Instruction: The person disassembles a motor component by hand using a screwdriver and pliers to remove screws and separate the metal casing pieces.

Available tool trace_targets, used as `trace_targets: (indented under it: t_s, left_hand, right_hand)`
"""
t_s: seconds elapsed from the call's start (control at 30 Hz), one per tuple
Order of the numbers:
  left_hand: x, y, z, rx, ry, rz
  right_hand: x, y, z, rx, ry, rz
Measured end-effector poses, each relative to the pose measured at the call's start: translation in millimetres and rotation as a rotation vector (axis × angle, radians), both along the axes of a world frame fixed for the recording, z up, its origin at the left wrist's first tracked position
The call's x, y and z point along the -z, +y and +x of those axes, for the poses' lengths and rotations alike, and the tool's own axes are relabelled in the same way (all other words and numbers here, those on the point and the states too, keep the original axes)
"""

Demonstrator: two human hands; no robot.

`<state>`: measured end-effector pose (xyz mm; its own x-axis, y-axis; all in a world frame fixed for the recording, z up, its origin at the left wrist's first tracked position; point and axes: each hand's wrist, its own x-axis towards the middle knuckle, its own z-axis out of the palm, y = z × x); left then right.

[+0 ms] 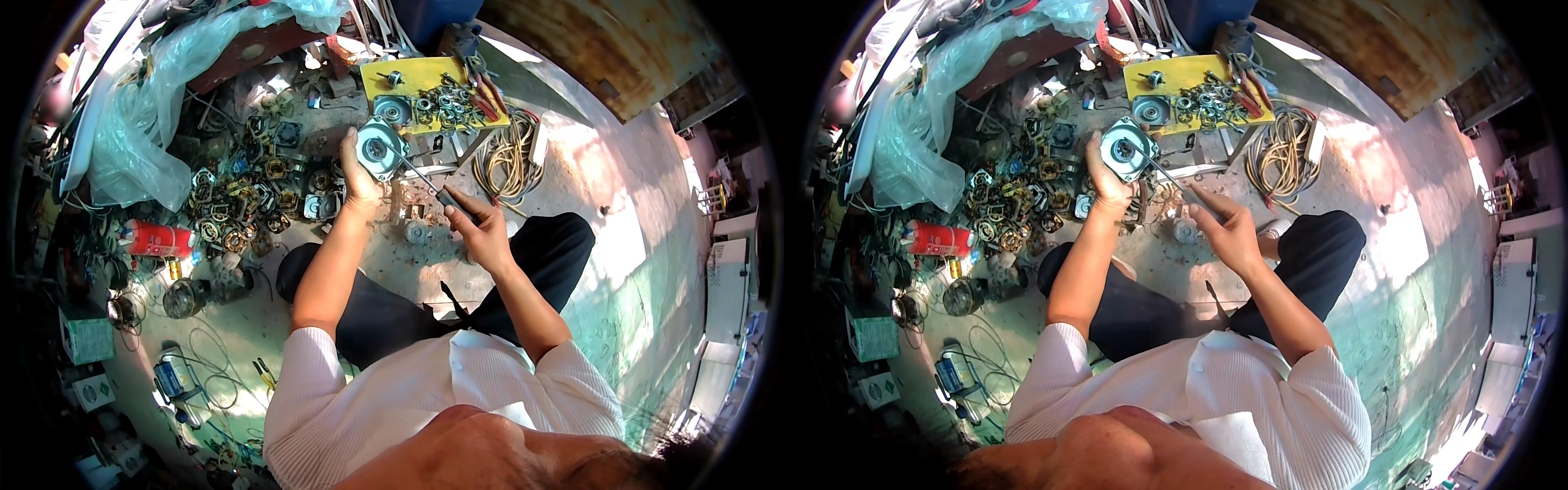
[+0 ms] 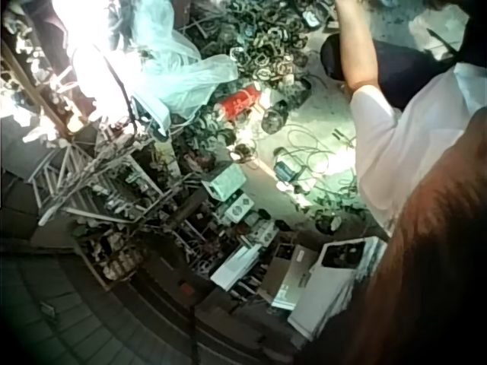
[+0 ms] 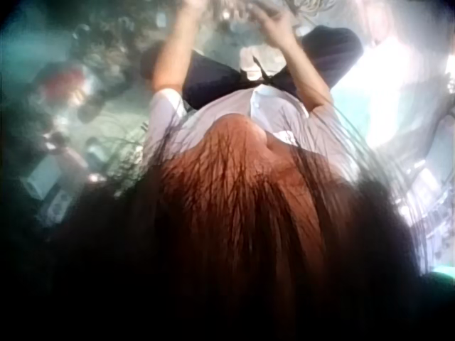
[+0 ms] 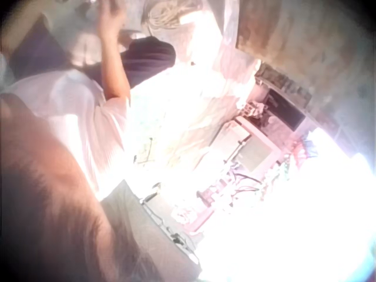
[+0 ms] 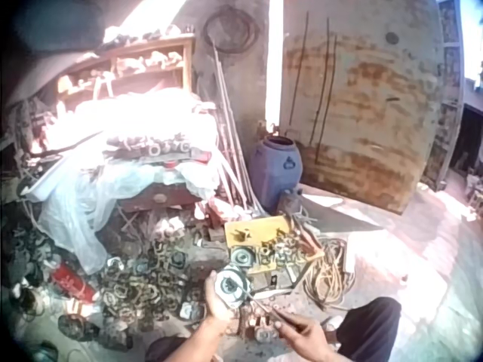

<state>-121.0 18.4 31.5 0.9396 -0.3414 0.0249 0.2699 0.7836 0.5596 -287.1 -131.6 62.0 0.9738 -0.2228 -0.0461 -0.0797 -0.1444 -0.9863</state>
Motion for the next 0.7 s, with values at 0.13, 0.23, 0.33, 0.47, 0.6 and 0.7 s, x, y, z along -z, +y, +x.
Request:
trace_targets:
  t_s: [0.13, 0.23, 0.33, 0.47, 0.6, 0.7]
  left_hand:
    - [-2, 6, 6, -0.004, 0.017, -0.015]
    - [-2, 7, 7, -0.003, -0.041, 0.011]
    - [-1, 8, 7, 0.003, -0.126, 0.064]
    - [3, 7, 6, -0.003, -0.116, 0.07]
    - [-2, 5, 2, 0.0, -0.135, 0.053]
    - [-2, 4, 1, -0.002, -0.148, 0.094]
  right_hand:
    - [5, -12, -9, -0.04, -0.076, -0.23]
    - [0, -11, -9, -0.039, -0.065, -0.294]
    - [-4, -9, -8, -0.039, -0.074, -0.304]
    - [-7, -8, -8, -0.039, -0.07, -0.326]
    - [-9, -8, -7, -0.036, -0.085, -0.362]
    - [-10, -6, -7, -0.03, -0.09, -0.357]
